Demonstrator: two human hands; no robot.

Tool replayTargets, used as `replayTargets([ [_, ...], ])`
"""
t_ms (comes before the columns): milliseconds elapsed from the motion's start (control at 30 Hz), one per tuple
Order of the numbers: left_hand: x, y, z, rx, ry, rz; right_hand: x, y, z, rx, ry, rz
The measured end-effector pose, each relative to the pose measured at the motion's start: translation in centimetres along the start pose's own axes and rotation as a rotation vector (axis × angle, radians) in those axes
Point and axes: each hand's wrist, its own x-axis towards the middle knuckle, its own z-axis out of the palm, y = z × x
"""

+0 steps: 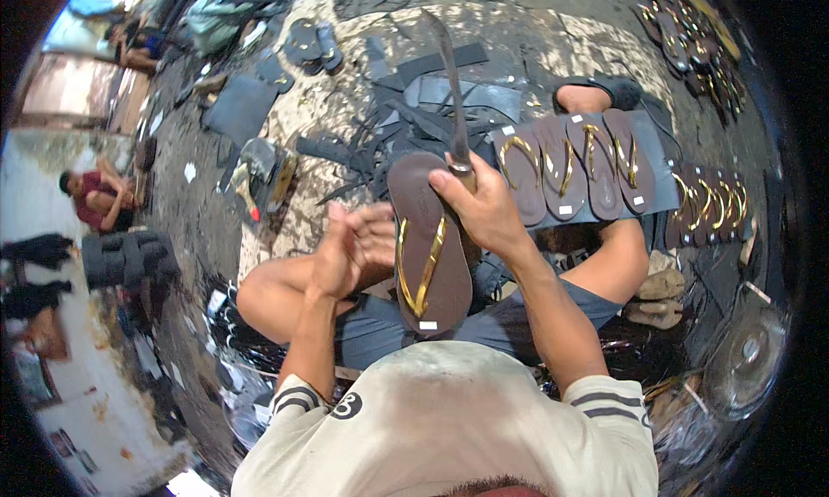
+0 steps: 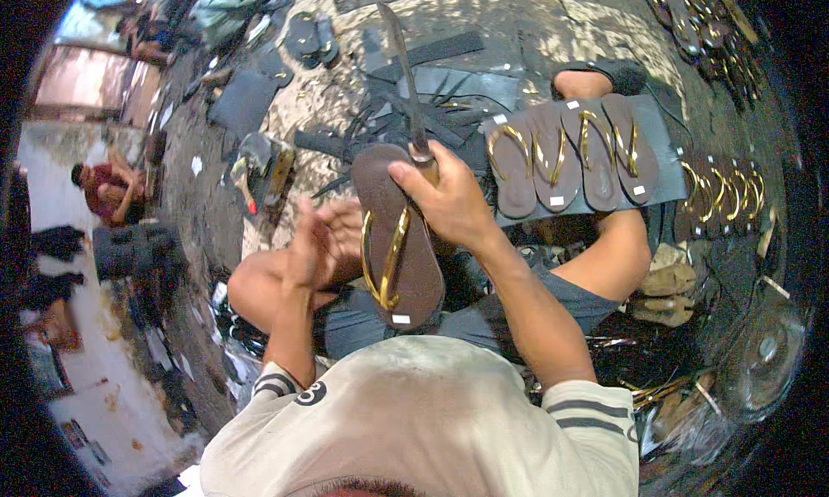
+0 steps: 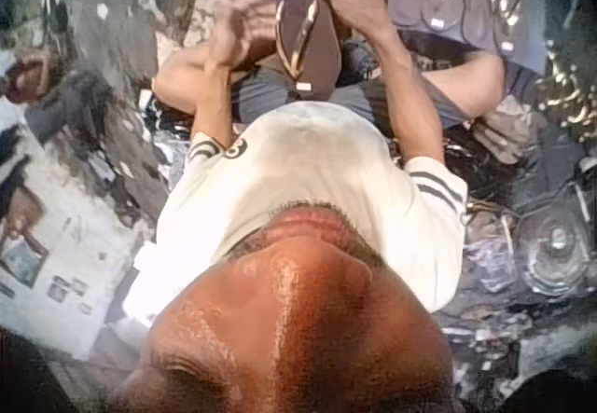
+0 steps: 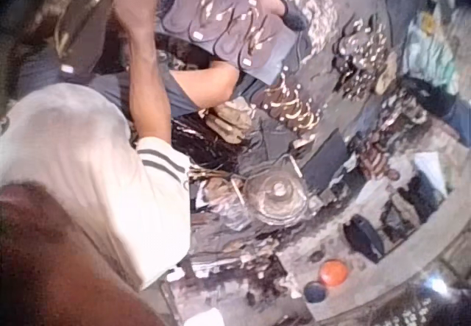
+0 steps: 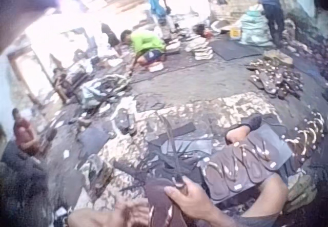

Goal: The person sits on the floor and uses a knife to trim excess material from the straps of brown sandals with gold straps. The person repeatedly picks up sandals, trims the straps, and places them back on a pile.

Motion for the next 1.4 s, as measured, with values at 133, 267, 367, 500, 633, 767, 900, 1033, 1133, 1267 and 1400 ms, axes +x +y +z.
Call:
replayTargets([
  [133, -1.0, 0.5, 3.7, 0.607, 0.220, 0.268, -3.5, -1.0, 3.2, -0.340, -0.131, 0.022],
  [267, -3.8, 0.2, 3.1, 0.308, 0.272, 0.208, -6.1, -0.2, 2.9, -0.532, -0.119, -0.093],
  [367, -5.9, -0.4, 2.2, 0.190, 0.298, 0.148, -9.5, 4.3, 2.2, -0.738, -0.178, -0.222],
  [500, -7.8, -2.1, 1.0, 0.150, 0.391, 0.118, -11.3, 7.5, 1.7, -0.848, -0.268, -0.188],
  [633, -9.1, -2.5, 1.1, 0.139, 0.352, 0.112, -7.7, 5.9, 3.3, -0.952, -0.419, -0.207],
  [767, -10.4, -2.3, 0.7, 0.243, 0.290, 0.114, -4.7, 2.5, 3.9, -0.934, -0.645, -0.305],
  [900, -10.7, -1.8, 1.2, 0.175, 0.245, 0.082, -3.0, -1.5, 5.1, -0.998, -0.865, -0.197],
  [1033, -11.0, -1.4, 1.7, 0.188, 0.156, -0.042, -1.2, -3.1, 5.8, -0.938, -1.060, -0.182],
  [1133, -11.0, -1.3, 1.9, 0.255, 0.115, -0.080, 0.3, -4.6, 6.1, -0.959, -1.223, -0.054],
  [1267, -10.1, -1.2, 2.6, 0.473, 0.043, -0.069, 0.9, -4.7, 6.7, -1.060, -1.316, -0.047],
  [1400, -9.0, -0.2, 2.8, 0.668, -0.034, -0.100, 0.8, -5.0, 5.3, -1.015, -1.229, -0.003],
])
